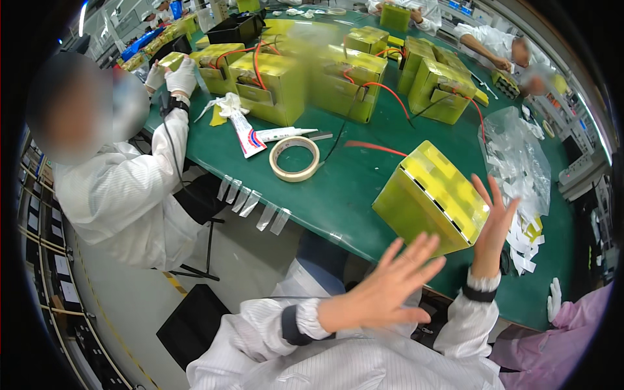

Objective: The person places a cover onto a battery pack, cuts strips of tape from a roll using scissors, and applies the tape strips to the battery pack by hand to secure the cover.

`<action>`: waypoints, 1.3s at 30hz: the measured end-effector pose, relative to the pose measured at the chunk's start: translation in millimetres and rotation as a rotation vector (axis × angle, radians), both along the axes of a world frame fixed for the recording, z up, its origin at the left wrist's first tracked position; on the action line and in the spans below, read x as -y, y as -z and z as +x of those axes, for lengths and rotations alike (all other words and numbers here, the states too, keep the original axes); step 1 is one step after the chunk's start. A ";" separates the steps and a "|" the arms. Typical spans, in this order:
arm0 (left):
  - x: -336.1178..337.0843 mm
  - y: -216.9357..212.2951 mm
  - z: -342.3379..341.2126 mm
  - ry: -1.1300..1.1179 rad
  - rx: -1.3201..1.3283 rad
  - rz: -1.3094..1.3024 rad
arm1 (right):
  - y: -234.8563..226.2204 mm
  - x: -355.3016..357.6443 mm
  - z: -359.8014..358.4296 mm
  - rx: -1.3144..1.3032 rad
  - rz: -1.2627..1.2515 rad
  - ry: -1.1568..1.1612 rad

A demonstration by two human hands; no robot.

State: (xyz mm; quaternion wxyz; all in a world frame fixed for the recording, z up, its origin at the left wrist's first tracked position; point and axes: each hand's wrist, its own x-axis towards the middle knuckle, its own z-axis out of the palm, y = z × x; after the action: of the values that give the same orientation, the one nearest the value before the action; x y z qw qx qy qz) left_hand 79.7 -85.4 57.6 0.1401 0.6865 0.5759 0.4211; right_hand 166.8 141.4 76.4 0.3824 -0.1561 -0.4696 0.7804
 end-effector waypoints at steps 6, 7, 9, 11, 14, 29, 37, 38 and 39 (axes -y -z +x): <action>14.1 -2.9 -44.0 -0.275 0.273 0.152 | 31.6 78.9 35.6 0.324 0.507 0.272; 13.8 -5.0 -46.3 -0.289 0.377 0.141 | 30.1 89.4 33.4 0.283 0.543 0.215; 20.0 -7.2 -46.0 -0.339 0.478 0.127 | 41.0 92.1 23.9 0.444 0.665 0.213; 36.3 -4.8 -44.2 -0.305 0.355 0.097 | 32.3 89.4 12.4 0.588 0.654 0.249; 71.4 6.6 -40.3 -0.347 0.387 0.087 | 28.4 76.5 13.1 0.504 0.689 0.176; 99.8 68.4 -78.3 -1.090 1.113 0.211 | 3.9 42.5 54.0 0.529 0.674 0.137; 108.0 -32.0 -37.5 -0.446 -0.285 0.381 | -56.2 76.7 75.0 0.460 0.641 0.273; 90.0 -42.4 -38.9 -0.338 -0.128 0.379 | -61.7 78.5 74.4 0.470 0.662 0.259; 70.7 -43.1 -43.9 -0.329 -0.124 0.380 | -68.4 81.3 69.7 0.468 0.675 0.233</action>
State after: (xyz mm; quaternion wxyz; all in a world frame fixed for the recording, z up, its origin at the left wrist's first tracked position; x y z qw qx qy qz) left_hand 35.8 -156.1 100.7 -0.0974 0.6221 0.5980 0.4960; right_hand 236.4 60.1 144.8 0.3808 -0.2473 -0.7519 0.4780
